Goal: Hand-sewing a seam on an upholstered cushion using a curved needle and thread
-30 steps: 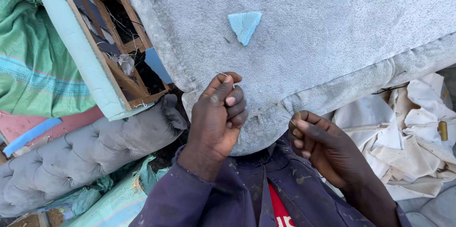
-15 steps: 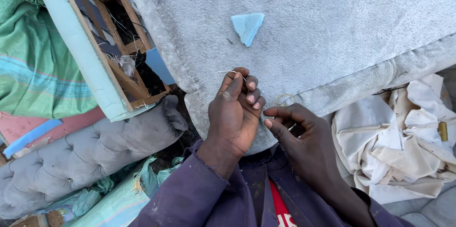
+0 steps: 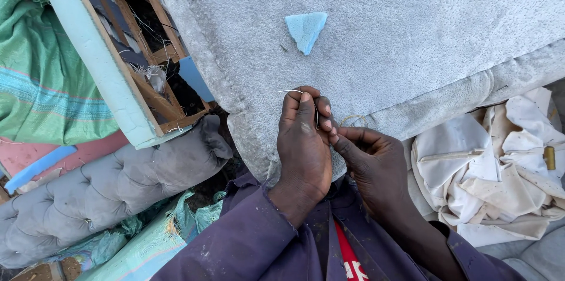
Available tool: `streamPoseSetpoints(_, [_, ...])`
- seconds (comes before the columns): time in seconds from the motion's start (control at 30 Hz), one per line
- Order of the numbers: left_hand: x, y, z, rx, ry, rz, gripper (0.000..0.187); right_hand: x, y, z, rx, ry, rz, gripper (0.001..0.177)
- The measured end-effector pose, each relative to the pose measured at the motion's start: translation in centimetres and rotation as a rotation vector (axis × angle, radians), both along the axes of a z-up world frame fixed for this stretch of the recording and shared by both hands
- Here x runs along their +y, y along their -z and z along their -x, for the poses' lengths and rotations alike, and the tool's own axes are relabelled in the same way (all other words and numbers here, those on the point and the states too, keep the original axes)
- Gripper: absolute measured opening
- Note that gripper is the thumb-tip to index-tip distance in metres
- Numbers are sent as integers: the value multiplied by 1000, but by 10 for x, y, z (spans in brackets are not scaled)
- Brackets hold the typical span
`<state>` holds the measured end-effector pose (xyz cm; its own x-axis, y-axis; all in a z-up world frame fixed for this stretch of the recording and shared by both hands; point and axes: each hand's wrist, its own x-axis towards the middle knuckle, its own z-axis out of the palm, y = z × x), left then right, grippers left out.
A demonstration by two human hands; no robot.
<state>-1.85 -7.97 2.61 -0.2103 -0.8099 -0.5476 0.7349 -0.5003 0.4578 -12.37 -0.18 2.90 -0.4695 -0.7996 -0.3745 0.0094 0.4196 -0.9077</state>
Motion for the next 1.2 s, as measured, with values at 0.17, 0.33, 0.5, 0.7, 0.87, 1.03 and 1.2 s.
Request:
streamPoseSetpoints(0.17, [-1,18,6,-47,6,71,18,9,-3,7,4,28,-23,19])
streamPoseSetpoints(0.33, [-16,21,2,-25,4,183,17,20,-16,25,-1,-35,-134,16])
streamPoseSetpoints(0.5, [-33,32,6,10,104,271,15,56,-11,51,39,-146,-301,9])
streamPoseSetpoints(0.7, [-15,29,14,55,337,208,23,73,-2,86,217,-405,-506,14])
streamPoseSetpoints(0.87, [0,28,4,-52,339,162,24,36,-27,74,324,-197,-576,29])
streamPoseSetpoints(1.03, [2,33,-8,-6,324,174,29,20,-17,60,358,-165,-292,28])
streamPoseSetpoints(1.2, [-3,27,-6,3,305,158,29,28,11,55,264,-187,-165,30])
